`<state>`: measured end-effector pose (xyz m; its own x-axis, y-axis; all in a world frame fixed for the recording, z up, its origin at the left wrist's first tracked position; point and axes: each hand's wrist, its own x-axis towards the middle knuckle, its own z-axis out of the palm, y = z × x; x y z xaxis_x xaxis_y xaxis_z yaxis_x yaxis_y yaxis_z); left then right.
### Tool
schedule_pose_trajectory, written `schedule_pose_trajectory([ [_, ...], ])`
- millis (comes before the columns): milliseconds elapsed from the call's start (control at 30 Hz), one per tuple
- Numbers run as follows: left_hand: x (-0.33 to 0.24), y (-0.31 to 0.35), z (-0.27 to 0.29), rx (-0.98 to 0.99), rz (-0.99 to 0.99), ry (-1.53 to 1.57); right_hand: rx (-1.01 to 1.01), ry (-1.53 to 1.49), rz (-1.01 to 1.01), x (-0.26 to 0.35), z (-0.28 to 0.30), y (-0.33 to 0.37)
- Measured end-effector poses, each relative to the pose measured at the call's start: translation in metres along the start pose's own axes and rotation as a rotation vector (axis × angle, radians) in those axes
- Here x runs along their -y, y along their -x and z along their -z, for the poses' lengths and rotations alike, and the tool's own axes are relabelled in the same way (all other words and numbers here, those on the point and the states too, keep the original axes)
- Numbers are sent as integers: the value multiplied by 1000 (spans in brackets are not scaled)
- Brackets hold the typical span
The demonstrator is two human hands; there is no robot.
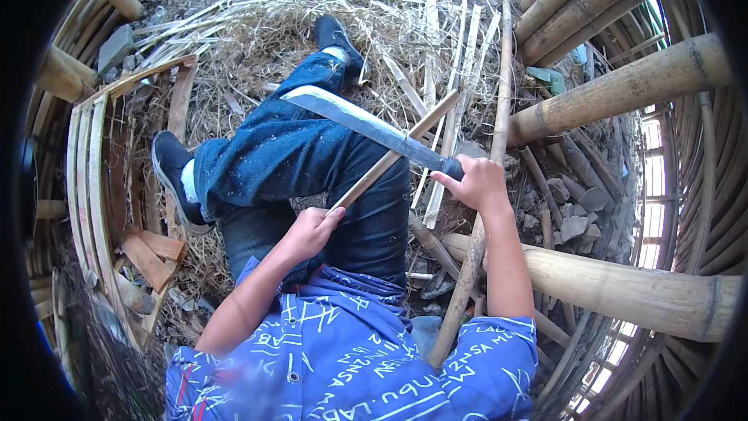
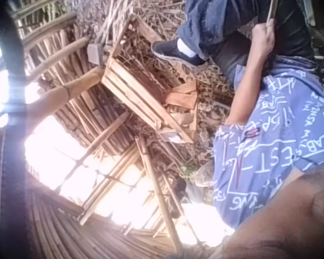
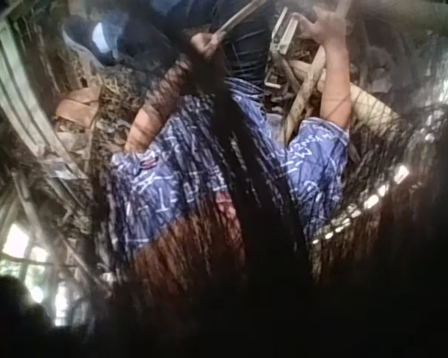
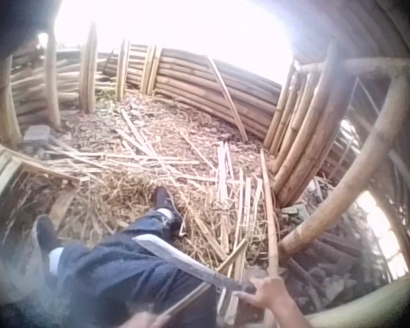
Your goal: The person shaves and trims wood strips using a machete while sitting on a floor covered in wood shavings.
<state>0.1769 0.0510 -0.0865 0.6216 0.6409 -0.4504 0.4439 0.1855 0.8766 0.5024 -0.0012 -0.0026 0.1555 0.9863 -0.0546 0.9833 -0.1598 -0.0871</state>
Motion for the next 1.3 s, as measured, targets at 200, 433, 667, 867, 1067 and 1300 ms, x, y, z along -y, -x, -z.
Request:
schedule_pose_trajectory([
  [200, 8, -3, 2, 7, -67, 1, 1, 59, -11, -5, 2, 2],
  [433, 1, -7, 3, 22, -38, -53, -56, -24, 38, 33, -12, 12],
  [667, 2, 2, 6, -4, -18, -56, 5, 28, 8, 23, -3, -7],
  [867, 9, -11, -4, 8, -73, -13, 30, 73, -134, 19, 18, -6],
  [1067, 5, -7, -1, 25, -38, -14, 56, 88, -32, 14, 6, -3],
  [1300, 8, -14, -3, 7, -66, -43, 24, -29, -87, 15, 1, 2],
])
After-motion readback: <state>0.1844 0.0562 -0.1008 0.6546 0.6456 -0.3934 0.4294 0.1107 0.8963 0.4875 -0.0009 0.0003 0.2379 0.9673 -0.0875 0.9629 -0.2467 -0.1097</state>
